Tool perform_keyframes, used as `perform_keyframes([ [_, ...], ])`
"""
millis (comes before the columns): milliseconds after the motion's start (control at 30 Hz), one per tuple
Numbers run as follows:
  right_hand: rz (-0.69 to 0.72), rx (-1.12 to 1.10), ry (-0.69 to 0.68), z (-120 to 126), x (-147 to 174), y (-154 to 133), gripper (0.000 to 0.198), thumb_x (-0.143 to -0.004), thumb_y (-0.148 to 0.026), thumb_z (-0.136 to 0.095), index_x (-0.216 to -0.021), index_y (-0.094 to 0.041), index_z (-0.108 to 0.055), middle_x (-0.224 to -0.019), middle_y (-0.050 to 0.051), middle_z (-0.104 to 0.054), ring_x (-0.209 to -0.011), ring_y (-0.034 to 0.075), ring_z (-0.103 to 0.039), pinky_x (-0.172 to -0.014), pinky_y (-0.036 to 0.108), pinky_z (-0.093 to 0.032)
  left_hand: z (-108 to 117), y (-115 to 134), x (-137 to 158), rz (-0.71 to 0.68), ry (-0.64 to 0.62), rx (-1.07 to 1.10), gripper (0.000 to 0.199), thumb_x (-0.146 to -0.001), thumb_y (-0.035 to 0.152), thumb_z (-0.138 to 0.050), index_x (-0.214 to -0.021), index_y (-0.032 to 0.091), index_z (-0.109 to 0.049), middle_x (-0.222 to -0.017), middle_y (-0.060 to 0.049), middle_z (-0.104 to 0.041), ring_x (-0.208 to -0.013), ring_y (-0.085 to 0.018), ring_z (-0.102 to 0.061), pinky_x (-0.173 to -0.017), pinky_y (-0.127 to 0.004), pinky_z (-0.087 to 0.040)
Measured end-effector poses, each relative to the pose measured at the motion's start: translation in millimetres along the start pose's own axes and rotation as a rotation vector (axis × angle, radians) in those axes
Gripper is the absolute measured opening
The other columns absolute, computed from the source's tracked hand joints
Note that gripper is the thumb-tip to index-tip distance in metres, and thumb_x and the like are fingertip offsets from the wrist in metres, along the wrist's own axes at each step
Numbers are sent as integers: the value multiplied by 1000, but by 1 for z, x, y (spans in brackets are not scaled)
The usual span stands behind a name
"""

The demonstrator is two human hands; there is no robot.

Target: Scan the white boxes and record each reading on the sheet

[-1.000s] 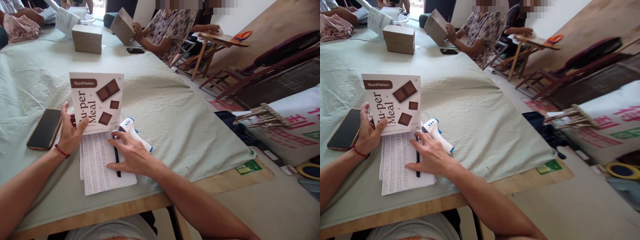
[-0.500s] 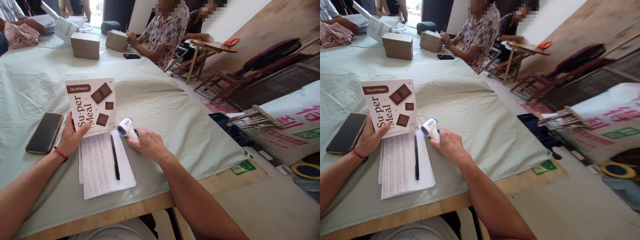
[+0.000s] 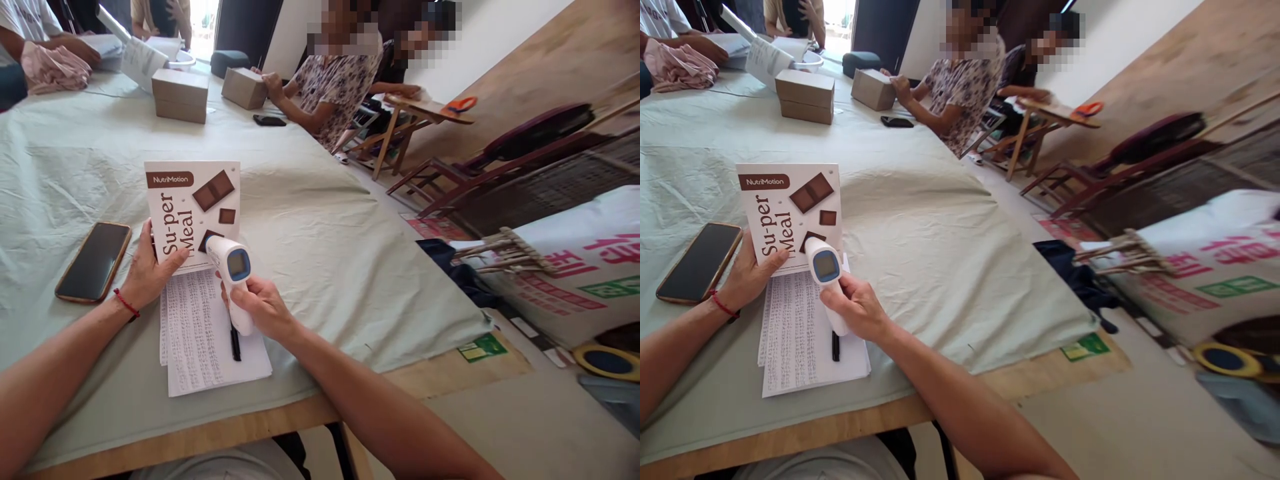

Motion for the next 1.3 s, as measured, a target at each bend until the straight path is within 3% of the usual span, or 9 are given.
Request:
perform_keyframes([
  [400,-64,8,32,-2,-2,-1,31,-72,-50,-66,-72,-20,-56,-61,-4,-46,-54,10,-39,-50,25,-32,-1,-1,-1,-9,5,8,58,-80,53,-72,-122,22,-46,-126,-13,-64,-114,-34,-65,-99,-57,-54],
  [567,-69,34,44,-2,-2,1,30,-72,-49,-65,-68,-21,-53,-61,-3,-46,-55,11,-40,-50,25,-33,0,-1,-1,-12,1,19,59,-80,55,-72,-123,24,-46,-123,-11,-66,-109,-32,-67,-93,-53,-57],
  [1067,-35,-35,0,-4,-5,-1,31,-72,-48,-69,-75,-21,-55,-64,-5,-45,-55,9,-36,-49,24,-30,5,0,-3,10,14,-71,58,-80,62,-69,-117,22,-49,-118,-13,-66,-105,-35,-67,-89,-57,-56],
  [1300,-31,-45,-9,-3,-5,-3,31,-72,-47,-69,-75,-21,-55,-64,-5,-45,-55,9,-36,-51,25,-30,5,-1,-4,-16,9,-94,58,-81,59,-70,-119,21,-50,-118,-11,-67,-103,-33,-67,-88,-53,-57],
])
Point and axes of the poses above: each hand's wrist, its own x-axis away from the middle knuckle, its own z-axis out of the back of the hand, y = z × x, the point moved 2 cm from there along -x, towards the middle knuckle
